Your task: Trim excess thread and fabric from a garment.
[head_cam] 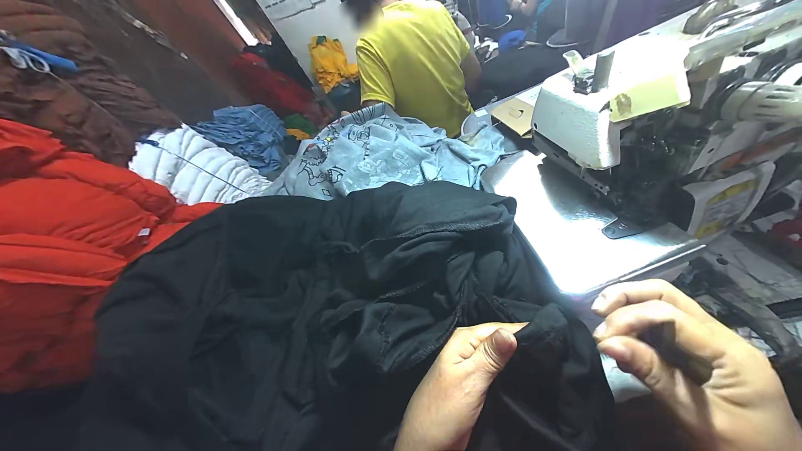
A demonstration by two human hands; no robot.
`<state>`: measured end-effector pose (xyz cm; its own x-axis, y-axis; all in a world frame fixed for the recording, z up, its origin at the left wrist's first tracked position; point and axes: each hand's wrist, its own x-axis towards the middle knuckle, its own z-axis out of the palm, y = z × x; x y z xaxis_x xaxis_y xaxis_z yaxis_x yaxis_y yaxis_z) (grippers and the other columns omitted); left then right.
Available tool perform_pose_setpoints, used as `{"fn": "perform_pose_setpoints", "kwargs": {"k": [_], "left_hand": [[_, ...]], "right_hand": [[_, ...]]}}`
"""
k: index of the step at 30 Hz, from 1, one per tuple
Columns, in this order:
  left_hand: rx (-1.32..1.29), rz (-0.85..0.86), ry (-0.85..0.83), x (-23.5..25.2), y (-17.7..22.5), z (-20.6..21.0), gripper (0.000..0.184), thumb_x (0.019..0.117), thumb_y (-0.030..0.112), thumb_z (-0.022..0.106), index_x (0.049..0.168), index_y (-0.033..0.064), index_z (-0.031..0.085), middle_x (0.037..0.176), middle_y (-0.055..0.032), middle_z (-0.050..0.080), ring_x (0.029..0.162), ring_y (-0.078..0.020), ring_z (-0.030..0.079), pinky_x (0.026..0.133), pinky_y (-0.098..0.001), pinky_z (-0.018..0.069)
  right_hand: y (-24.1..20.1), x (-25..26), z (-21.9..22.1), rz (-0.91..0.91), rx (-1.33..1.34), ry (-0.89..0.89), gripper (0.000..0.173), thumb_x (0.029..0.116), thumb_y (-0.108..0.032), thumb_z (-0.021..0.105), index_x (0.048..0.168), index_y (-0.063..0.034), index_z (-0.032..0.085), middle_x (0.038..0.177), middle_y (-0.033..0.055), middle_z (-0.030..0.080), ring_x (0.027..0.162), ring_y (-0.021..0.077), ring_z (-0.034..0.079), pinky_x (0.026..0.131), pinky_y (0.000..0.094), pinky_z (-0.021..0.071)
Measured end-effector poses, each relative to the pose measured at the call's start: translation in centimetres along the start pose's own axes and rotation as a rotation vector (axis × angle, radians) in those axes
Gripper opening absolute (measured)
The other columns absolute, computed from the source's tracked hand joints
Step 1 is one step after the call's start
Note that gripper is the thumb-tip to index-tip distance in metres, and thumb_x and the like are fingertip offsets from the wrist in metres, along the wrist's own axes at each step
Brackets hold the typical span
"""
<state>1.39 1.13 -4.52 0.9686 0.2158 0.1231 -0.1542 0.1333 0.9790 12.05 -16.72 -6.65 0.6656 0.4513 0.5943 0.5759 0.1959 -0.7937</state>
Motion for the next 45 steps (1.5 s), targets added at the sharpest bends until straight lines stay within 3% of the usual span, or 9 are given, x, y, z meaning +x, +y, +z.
{"fn": "perform_pose_setpoints", "kwargs": {"k": [3, 8, 14, 19, 26, 30, 35, 40, 45], "left_hand": [[0.029, 0.021, -0.03, 0.1, -0.2, -0.1, 0.037, 0.1008, 0.045, 0.055, 0.103, 0.0162, 0.079, 0.099, 0.0107, 0.076, 0.096, 0.0039, 0.068, 0.09, -0.0193, 0.0557], [-0.008, 0.073, -0.164, 0.3, -0.5, -0.7, 0.035, 0.0979, 0.041, 0.061, 0.112, 0.0141, 0.077, 0.109, 0.0124, 0.074, 0.103, 0.0065, 0.065, 0.094, -0.017, 0.0524], [0.118, 0.045, -0.116, 0.2, -0.3, -0.7, 0.02, 0.0968, 0.003, 0.058, 0.104, 0.0047, 0.077, 0.101, 0.0081, 0.073, 0.097, 0.0043, 0.065, 0.09, -0.0178, 0.0539], [0.001, -0.012, -0.052, 0.3, 0.0, -0.3, 0.022, 0.1005, 0.009, 0.056, 0.098, 0.0122, 0.078, 0.094, 0.0101, 0.075, 0.089, 0.0044, 0.068, 0.084, -0.018, 0.0559], [-0.027, -0.037, 0.015, 0.3, 0.2, 0.1, 0.025, 0.1003, 0.009, 0.054, 0.093, 0.0143, 0.078, 0.087, 0.0091, 0.074, 0.084, 0.0037, 0.068, 0.08, -0.0176, 0.056], [0.026, 0.007, -0.052, 0.3, -0.2, -0.4, 0.023, 0.1018, 0.024, 0.059, 0.092, 0.0147, 0.079, 0.092, 0.011, 0.073, 0.088, 0.0051, 0.066, 0.083, -0.0168, 0.0542], [0.085, 0.058, -0.108, 0.4, -0.6, -0.8, 0.029, 0.1021, 0.032, 0.059, 0.093, 0.0134, 0.079, 0.096, 0.0101, 0.073, 0.094, 0.0052, 0.065, 0.085, -0.0164, 0.0529], [0.119, 0.067, -0.116, 0.5, -0.6, -0.8, 0.028, 0.1027, 0.03, 0.058, 0.094, 0.0134, 0.079, 0.097, 0.0117, 0.072, 0.094, 0.0068, 0.064, 0.085, -0.0154, 0.0524], [0.149, 0.076, -0.122, 0.5, -0.5, -0.9, 0.03, 0.1036, 0.034, 0.055, 0.102, 0.0175, 0.079, 0.102, 0.0127, 0.074, 0.098, 0.0063, 0.066, 0.088, -0.0169, 0.054]], "right_hand": [[-0.7, 0.1, 1.7, -0.189, -0.209, -0.025, 0.02, 0.0986, -0.029, 0.069, 0.103, -0.0097, 0.07, 0.105, 0.0048, 0.063, 0.085, -0.0029, 0.056, 0.077, 0.0065, 0.0454], [1.2, 0.4, 4.6, -0.387, -0.4, 0.047, 0.006, 0.0968, -0.016, 0.063, 0.094, -0.0129, 0.068, 0.093, 0.0039, 0.064, 0.083, 0.0039, 0.061, 0.073, 0.0097, 0.0473], [1.5, 0.5, 3.3, -0.118, -0.061, 0.051, 0.016, 0.1007, -0.028, 0.063, 0.093, -0.0135, 0.066, 0.096, -0.0058, 0.063, 0.086, -0.0077, 0.06, 0.076, 0.0058, 0.051], [1.3, 0.1, 0.7, 0.115, 0.281, -0.001, 0.013, 0.1008, -0.033, 0.062, 0.093, -0.0229, 0.066, 0.085, -0.0143, 0.061, 0.066, -0.0107, 0.053, 0.057, 0.0048, 0.0443], [0.8, -0.9, 0.3, 0.178, 0.2, -0.024, 0.016, 0.1005, -0.035, 0.063, 0.098, -0.0207, 0.069, 0.089, -0.014, 0.064, 0.069, -0.0116, 0.054, 0.06, 0.0055, 0.0465], [0.4, -0.7, 0.6, -0.036, -0.093, 0.005, 0.028, 0.1004, -0.041, 0.063, 0.112, -0.0154, 0.068, 0.097, -0.0057, 0.062, 0.076, -0.0108, 0.053, 0.067, 0.0039, 0.044], [1.2, -0.5, 2.4, -0.249, -0.4, 0.07, 0.016, 0.098, -0.029, 0.068, 0.105, -0.0165, 0.074, 0.103, 0.0022, 0.064, 0.089, -0.0024, 0.059, 0.078, 0.0071, 0.0464], [1.9, -0.1, 3.4, -0.297, -0.341, 0.143, 0.007, 0.0953, -0.014, 0.067, 0.093, -0.0123, 0.073, 0.093, -0.0006, 0.065, 0.09, -0.0033, 0.06, 0.082, 0.0055, 0.0474], [1.6, -0.2, 3.2, -0.044, -0.031, 0.168, 0.018, 0.1023, -0.029, 0.06, 0.094, -0.015, 0.067, 0.094, -0.0073, 0.062, 0.085, -0.0079, 0.059, 0.076, 0.0058, 0.0499]]}}
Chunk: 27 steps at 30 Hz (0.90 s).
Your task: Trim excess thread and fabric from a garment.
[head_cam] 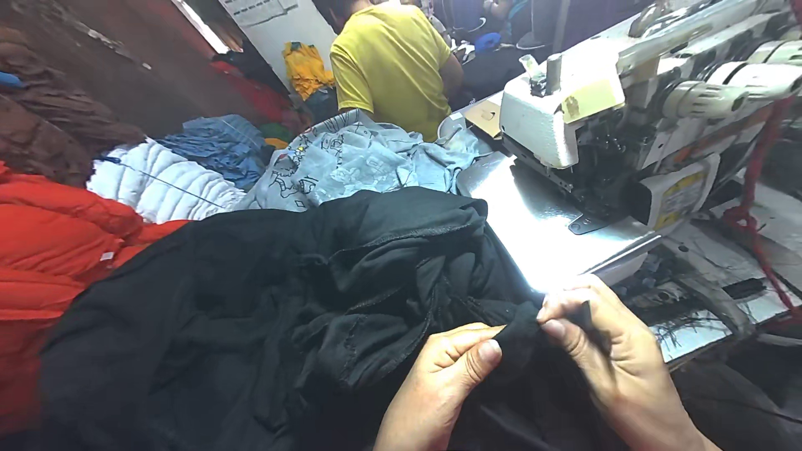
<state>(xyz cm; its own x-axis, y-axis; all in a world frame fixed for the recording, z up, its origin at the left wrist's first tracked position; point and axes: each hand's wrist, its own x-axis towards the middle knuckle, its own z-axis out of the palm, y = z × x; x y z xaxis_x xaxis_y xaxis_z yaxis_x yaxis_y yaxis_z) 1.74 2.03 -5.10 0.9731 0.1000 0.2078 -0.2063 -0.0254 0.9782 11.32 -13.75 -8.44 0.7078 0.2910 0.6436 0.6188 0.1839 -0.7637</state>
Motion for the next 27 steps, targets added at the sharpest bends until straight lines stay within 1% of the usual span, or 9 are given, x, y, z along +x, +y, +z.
{"fn": "perform_pose_setpoints", "kwargs": {"k": [3, 5, 8, 12, 15, 17, 21, 25, 27], "left_hand": [[-0.003, 0.006, 0.018, 0.0, 0.0, 0.0, 0.029, 0.1039, 0.033, 0.055, 0.098, 0.0169, 0.079, 0.099, 0.0127, 0.074, 0.095, 0.006, 0.065, 0.086, -0.0166, 0.054], [-0.022, -0.002, 0.033, 0.0, 0.1, 0.2, 0.028, 0.1041, 0.031, 0.055, 0.096, 0.0173, 0.079, 0.097, 0.0128, 0.073, 0.093, 0.0061, 0.065, 0.085, -0.0164, 0.0538], [-0.031, 0.0, 0.031, 0.0, 0.1, 0.2, 0.029, 0.1046, 0.03, 0.054, 0.096, 0.0166, 0.078, 0.097, 0.0125, 0.073, 0.094, 0.0057, 0.065, 0.086, -0.0168, 0.0537], [-0.01, 0.008, 0.016, 0.0, 0.0, 0.1, 0.029, 0.1048, 0.031, 0.054, 0.099, 0.0153, 0.078, 0.097, 0.0127, 0.072, 0.094, 0.0059, 0.064, 0.087, -0.0164, 0.0529], [0.01, 0.01, 0.0, 0.0, -0.1, 0.0, 0.029, 0.1046, 0.031, 0.054, 0.097, 0.0157, 0.077, 0.095, 0.0134, 0.071, 0.092, 0.0069, 0.063, 0.084, -0.0152, 0.0524], [0.025, 0.009, -0.008, 0.0, -0.1, -0.1, 0.029, 0.1042, 0.032, 0.055, 0.099, 0.0151, 0.077, 0.095, 0.0136, 0.07, 0.091, 0.0072, 0.062, 0.083, -0.0143, 0.0517], [0.086, 0.013, 0.028, 0.0, -0.1, 0.2, 0.026, 0.1036, 0.026, 0.056, 0.102, 0.0121, 0.078, 0.096, 0.0126, 0.07, 0.092, 0.0071, 0.062, 0.084, -0.0143, 0.0517], [0.099, 0.041, 0.082, -0.1, -0.1, 0.6, 0.025, 0.1026, 0.027, 0.058, 0.094, 0.014, 0.078, 0.094, 0.0134, 0.07, 0.092, 0.0074, 0.062, 0.084, -0.0139, 0.0514], [0.106, 0.064, 0.111, -0.2, 0.0, 0.9, 0.023, 0.1017, 0.026, 0.06, 0.092, 0.0143, 0.077, 0.094, 0.0134, 0.069, 0.093, 0.0079, 0.061, 0.083, -0.0127, 0.0504]], "right_hand": [[-0.5, -0.1, -0.6, 0.153, 0.173, -0.029, 0.015, 0.1018, -0.029, 0.061, 0.094, -0.0173, 0.067, 0.086, -0.0098, 0.06, 0.072, -0.0086, 0.054, 0.064, 0.006, 0.046], [-0.7, -0.2, -1.1, 0.189, 0.205, -0.062, 0.019, 0.1027, -0.032, 0.06, 0.096, -0.0166, 0.069, 0.086, -0.0104, 0.061, 0.068, -0.0101, 0.052, 0.06, 0.0056, 0.0447], [-0.6, -0.6, -1.8, 0.152, 0.104, -0.066, 0.028, 0.103, -0.038, 0.059, 0.106, -0.0136, 0.072, 0.094, -0.0092, 0.066, 0.073, -0.0114, 0.055, 0.065, 0.0056, 0.0468], [-0.6, -0.5, -2.1, 0.079, -0.059, -0.087, 0.039, 0.0991, -0.045, 0.062, 0.112, -0.0104, 0.074, 0.097, -0.0041, 0.067, 0.085, -0.0093, 0.057, 0.075, 0.0067, 0.0476], [-0.8, -0.5, -1.1, 0.031, -0.157, -0.078, 0.037, 0.094, -0.043, 0.069, 0.11, -0.0107, 0.077, 0.092, -0.0004, 0.064, 0.078, -0.0064, 0.054, 0.071, 0.0058, 0.0438], [-0.9, -0.4, -0.4, 0.03, -0.189, -0.058, 0.033, 0.0922, -0.04, 0.07, 0.107, -0.0119, 0.078, 0.088, -0.001, 0.064, 0.08, -0.0056, 0.056, 0.074, 0.0054, 0.0445], [-1.3, -0.4, 0.3, 0.062, -0.116, -0.036, 0.021, 0.0935, -0.03, 0.07, 0.098, -0.0119, 0.08, 0.086, -0.0016, 0.064, 0.079, -0.0074, 0.056, 0.073, 0.004, 0.0445], [-1.4, -0.7, 0.8, 0.128, 0.039, -0.011, 0.02, 0.0966, -0.027, 0.068, 0.099, -0.0114, 0.08, 0.091, -0.0026, 0.067, 0.084, -0.0091, 0.058, 0.076, 0.0042, 0.0468], [-1.5, -0.7, 0.8, 0.177, 0.134, 0.002, 0.021, 0.097, -0.028, 0.068, 0.099, -0.0115, 0.08, 0.091, -0.0052, 0.066, 0.078, -0.011, 0.055, 0.069, 0.004, 0.0458]]}}
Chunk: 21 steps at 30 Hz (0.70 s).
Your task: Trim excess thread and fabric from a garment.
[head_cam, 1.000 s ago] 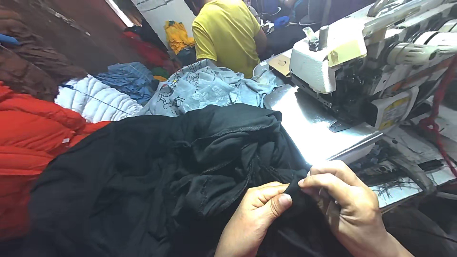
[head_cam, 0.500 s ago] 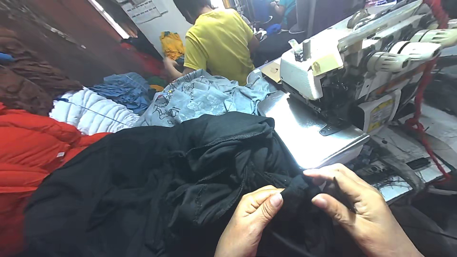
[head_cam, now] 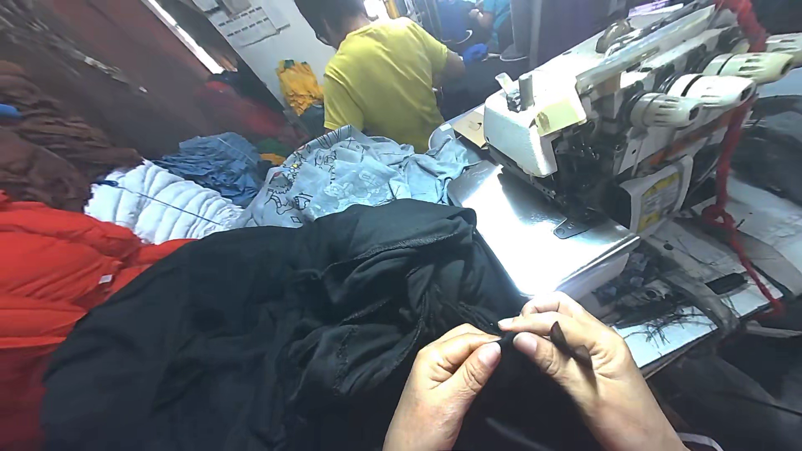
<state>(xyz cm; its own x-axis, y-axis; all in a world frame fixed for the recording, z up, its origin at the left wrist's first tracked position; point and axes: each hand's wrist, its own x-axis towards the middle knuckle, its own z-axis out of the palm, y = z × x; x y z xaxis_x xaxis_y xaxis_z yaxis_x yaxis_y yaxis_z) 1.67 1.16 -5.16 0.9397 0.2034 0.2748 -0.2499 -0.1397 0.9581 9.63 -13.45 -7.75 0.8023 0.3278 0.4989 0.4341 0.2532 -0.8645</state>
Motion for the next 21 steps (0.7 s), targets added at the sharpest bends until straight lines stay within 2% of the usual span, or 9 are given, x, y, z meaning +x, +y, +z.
{"fn": "perform_pose_setpoints", "kwargs": {"k": [2, 5, 8, 11, 13, 16, 19, 21], "left_hand": [[0.01, 0.012, 0.053, -0.2, 0.4, 0.5, 0.02, 0.101, 0.022, 0.061, 0.094, 0.013, 0.078, 0.098, 0.0116, 0.071, 0.096, 0.0068, 0.062, 0.086, -0.0135, 0.0516], [-0.01, 0.008, 0.183, -0.4, 1.2, 1.7, 0.017, 0.0977, 0.002, 0.06, 0.105, 0.0058, 0.075, 0.101, 0.0059, 0.075, 0.095, 0.0003, 0.069, 0.087, -0.019, 0.0568], [0.021, 0.081, 0.238, -0.5, 1.2, 2.1, 0.024, 0.0961, 0.0, 0.061, 0.113, 0.0123, 0.072, 0.102, 0.01, 0.075, 0.094, 0.0009, 0.069, 0.087, -0.0188, 0.057], [0.108, 0.168, 0.177, -0.3, 1.1, 1.7, 0.021, 0.0993, 0.005, 0.06, 0.107, 0.0153, 0.077, 0.104, 0.0118, 0.074, 0.098, 0.0042, 0.066, 0.09, -0.0152, 0.0539], [0.199, 0.191, 0.129, -0.3, 1.2, 1.5, 0.021, 0.0988, 0.002, 0.059, 0.102, 0.0097, 0.078, 0.102, 0.0069, 0.074, 0.1, 0.0027, 0.065, 0.091, -0.0151, 0.0529], [0.319, 0.185, 0.12, -0.3, 1.9, 1.6, 0.026, 0.0931, -0.007, 0.055, 0.103, -0.0003, 0.077, 0.102, -0.0015, 0.075, 0.099, 0.0004, 0.066, 0.091, -0.0148, 0.0533], [0.393, 0.179, 0.12, -0.2, 2.0, 1.8, 0.027, 0.0897, -0.009, 0.054, 0.103, -0.0028, 0.077, 0.101, -0.0041, 0.074, 0.096, 0.0013, 0.065, 0.088, -0.0127, 0.0525], [0.409, 0.198, 0.111, -0.2, 1.8, 1.8, 0.025, 0.0907, -0.007, 0.056, 0.104, -0.0033, 0.077, 0.102, -0.0052, 0.074, 0.096, 0.0013, 0.065, 0.088, -0.0123, 0.0523]], "right_hand": [[0.0, 0.1, 0.0, 0.025, 0.105, 0.003, 0.018, 0.0964, -0.025, 0.069, 0.098, -0.0111, 0.08, 0.092, -0.0068, 0.064, 0.073, -0.0118, 0.053, 0.064, 0.0038, 0.0449], [-0.2, 0.1, -0.3, 0.091, 0.257, -0.009, 0.011, 0.0946, -0.02, 0.07, 0.094, -0.0123, 0.079, 0.091, -0.0094, 0.061, 0.071, -0.0115, 0.051, 0.062, 0.004, 0.0435], [-0.3, 0.1, -0.7, 0.172, 0.372, -0.01, 0.008, 0.0935, -0.018, 0.071, 0.093, -0.0151, 0.079, 0.09, -0.0109, 0.062, 0.067, -0.0111, 0.05, 0.058, 0.0049, 0.0433], [-0.3, 0.2, -1.3, 0.15, 0.299, -0.035, 0.009, 0.0948, -0.017, 0.068, 0.092, -0.0134, 0.077, 0.084, -0.0116, 0.065, 0.064, -0.0112, 0.053, 0.056, 0.0054, 0.0443], [-0.5, 0.3, -1.7, 0.087, 0.2, -0.053, 0.012, 0.0964, -0.017, 0.067, 0.093, -0.0099, 0.075, 0.082, -0.011, 0.068, 0.063, -0.0113, 0.056, 0.056, 0.0056, 0.0468], [-0.6, 0.5, -2.1, 0.019, 0.171, -0.077, 0.015, 0.0987, -0.017, 0.065, 0.094, -0.0071, 0.074, 0.084, -0.0084, 0.072, 0.067, -0.0094, 0.061, 0.061, 0.007, 0.0514], [-0.6, 0.5, -2.3, 0.005, 0.176, -0.092, 0.015, 0.0994, -0.018, 0.064, 0.094, -0.0072, 0.074, 0.082, -0.0075, 0.072, 0.068, -0.0078, 0.062, 0.062, 0.0077, 0.0519], [-0.5, 0.3, -2.4, -0.045, 0.107, -0.113, 0.02, 0.1006, -0.021, 0.063, 0.094, -0.0054, 0.073, 0.083, -0.0056, 0.072, 0.07, -0.008, 0.063, 0.064, 0.0071, 0.052]]}}
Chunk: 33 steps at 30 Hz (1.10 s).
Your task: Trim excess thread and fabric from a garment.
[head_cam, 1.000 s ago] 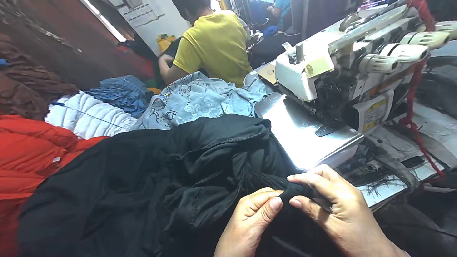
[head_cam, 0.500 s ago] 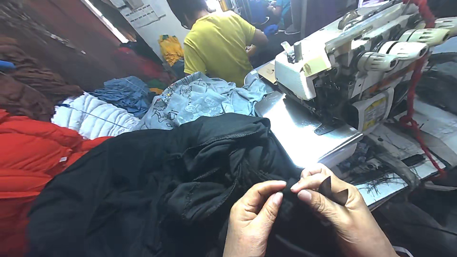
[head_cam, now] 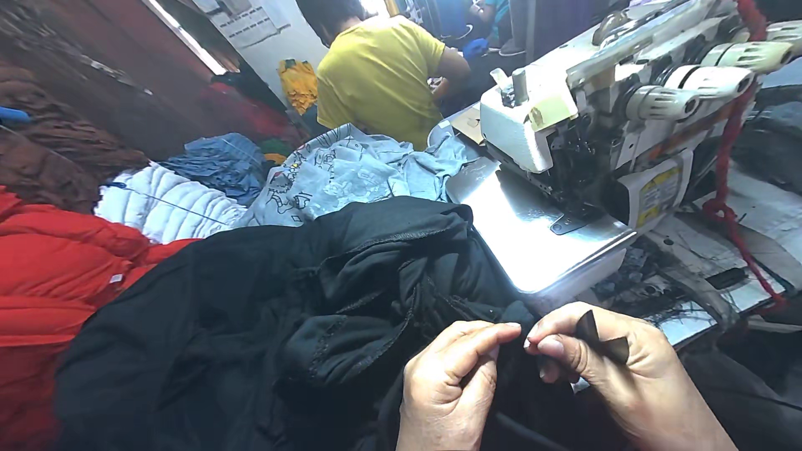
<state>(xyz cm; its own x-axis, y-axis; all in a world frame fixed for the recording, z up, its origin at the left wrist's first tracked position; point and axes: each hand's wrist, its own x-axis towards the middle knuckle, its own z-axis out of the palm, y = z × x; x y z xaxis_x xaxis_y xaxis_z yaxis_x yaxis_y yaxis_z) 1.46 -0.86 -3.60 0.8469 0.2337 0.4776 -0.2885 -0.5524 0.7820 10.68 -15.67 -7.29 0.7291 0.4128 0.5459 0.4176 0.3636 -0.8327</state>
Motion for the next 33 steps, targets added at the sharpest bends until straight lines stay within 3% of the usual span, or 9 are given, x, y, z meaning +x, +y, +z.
{"fn": "perform_pose_setpoints", "kwargs": {"k": [4, 9, 12, 15, 20, 23, 26, 29, 33], "left_hand": [[0.024, 0.061, -0.012, -0.1, -0.5, 0.2, 0.018, 0.0934, 0.009, 0.07, 0.107, 0.0012, 0.078, 0.104, -0.0035, 0.073, 0.1, 0.0004, 0.066, 0.09, -0.0131, 0.0534], [0.22, 0.18, 0.014, 0.1, -0.8, 0.7, 0.015, 0.0938, 0.011, 0.07, 0.104, 0.0062, 0.079, 0.092, -0.0058, 0.069, 0.091, 0.0011, 0.063, 0.084, -0.0094, 0.0501], [0.26, 0.237, 0.062, 0.3, -1.4, 1.0, 0.01, 0.0919, 0.014, 0.071, 0.097, 0.009, 0.079, 0.087, -0.0039, 0.067, 0.085, 0.0026, 0.062, 0.079, -0.0074, 0.0492], [0.137, 0.189, 0.084, 0.2, -1.5, 0.8, 0.008, 0.0924, 0.016, 0.073, 0.095, 0.0098, 0.079, 0.098, -0.0009, 0.073, 0.095, 0.002, 0.067, 0.084, -0.0109, 0.0542], [-0.082, 0.072, 0.111, 0.1, -1.5, 0.2, 0.01, 0.0946, 0.018, 0.07, 0.093, 0.012, 0.078, 0.1, 0.0061, 0.076, 0.101, -0.0003, 0.069, 0.089, -0.0161, 0.0566], [-0.203, 0.018, 0.127, 0.1, -1.6, 0.2, 0.01, 0.0947, 0.021, 0.07, 0.093, 0.0159, 0.079, 0.1, 0.0089, 0.076, 0.102, 0.0009, 0.069, 0.09, -0.0163, 0.0557], [-0.328, -0.058, 0.155, 0.0, -1.7, 0.4, 0.008, 0.0926, 0.022, 0.072, 0.094, 0.0178, 0.079, 0.099, 0.0082, 0.076, 0.099, 0.0008, 0.069, 0.089, -0.017, 0.0564], [-0.446, -0.096, 0.132, 0.0, -1.8, 0.2, 0.008, 0.0924, 0.024, 0.072, 0.094, 0.0181, 0.078, 0.098, 0.0068, 0.076, 0.099, 0.0, 0.07, 0.089, -0.0179, 0.0565], [-0.545, -0.095, 0.076, 0.1, -2.0, -0.2, 0.01, 0.0942, 0.023, 0.07, 0.095, 0.0169, 0.077, 0.101, 0.0042, 0.076, 0.105, -0.0028, 0.069, 0.094, -0.0199, 0.0551]], "right_hand": [[-0.3, 0.0, 0.1, -0.104, -0.165, -0.018, 0.025, 0.1023, -0.024, 0.061, 0.094, -0.0032, 0.071, 0.083, 0.0006, 0.072, 0.075, -0.0053, 0.064, 0.069, 0.0075, 0.0512], [-1.1, 0.2, 0.5, -0.25, -0.389, -0.071, 0.017, 0.1006, -0.016, 0.062, 0.093, -0.0043, 0.071, 0.084, 0.0057, 0.07, 0.081, 0.0025, 0.065, 0.076, 0.0097, 0.0502], [-2.1, 0.1, 0.6, -0.356, -0.542, -0.162, 0.012, 0.0977, -0.007, 0.062, 0.09, -0.0072, 0.071, 0.084, 0.0071, 0.073, 0.085, 0.0115, 0.07, 0.076, 0.0181, 0.0534], [-3.2, -0.3, 0.4, -0.369, -0.502, -0.347, 0.012, 0.0968, -0.004, 0.062, 0.092, -0.0061, 0.073, 0.091, 0.0103, 0.075, 0.086, 0.0171, 0.071, 0.071, 0.0248, 0.0544], [-3.9, -0.6, -0.6, -0.168, -0.119, -0.601, 0.015, 0.0992, -0.003, 0.06, 0.1, 0.0035, 0.074, 0.09, 0.0178, 0.073, 0.084, 0.0224, 0.071, 0.075, 0.0284, 0.055], [-3.5, -1.1, -0.8, 0.086, -0.088, -0.508, 0.017, 0.0965, -0.005, 0.064, 0.106, 0.0056, 0.074, 0.088, 0.0171, 0.071, 0.078, 0.0178, 0.068, 0.073, 0.0271, 0.0556], [-2.6, -1.6, -0.8, 0.304, -0.109, -0.382, 0.029, 0.09, -0.001, 0.066, 0.118, 0.0043, 0.068, 0.101, 0.0145, 0.065, 0.08, 0.0086, 0.061, 0.071, 0.0195, 0.0515], [-2.6, -1.8, -1.1, 0.369, 0.074, -0.374, 0.035, 0.0976, 0.0, 0.057, 0.132, 0.0049, 0.062, 0.112, 0.0077, 0.066, 0.083, -0.0004, 0.059, 0.07, 0.0139, 0.0496], [-2.8, -1.9, -0.7, 0.404, 0.294, -0.388, 0.042, 0.1099, -0.018, 0.044, 0.142, 0.0077, 0.051, 0.097, 0.001, 0.073, 0.075, 0.0009, 0.066, 0.067, 0.0198, 0.0565]]}}
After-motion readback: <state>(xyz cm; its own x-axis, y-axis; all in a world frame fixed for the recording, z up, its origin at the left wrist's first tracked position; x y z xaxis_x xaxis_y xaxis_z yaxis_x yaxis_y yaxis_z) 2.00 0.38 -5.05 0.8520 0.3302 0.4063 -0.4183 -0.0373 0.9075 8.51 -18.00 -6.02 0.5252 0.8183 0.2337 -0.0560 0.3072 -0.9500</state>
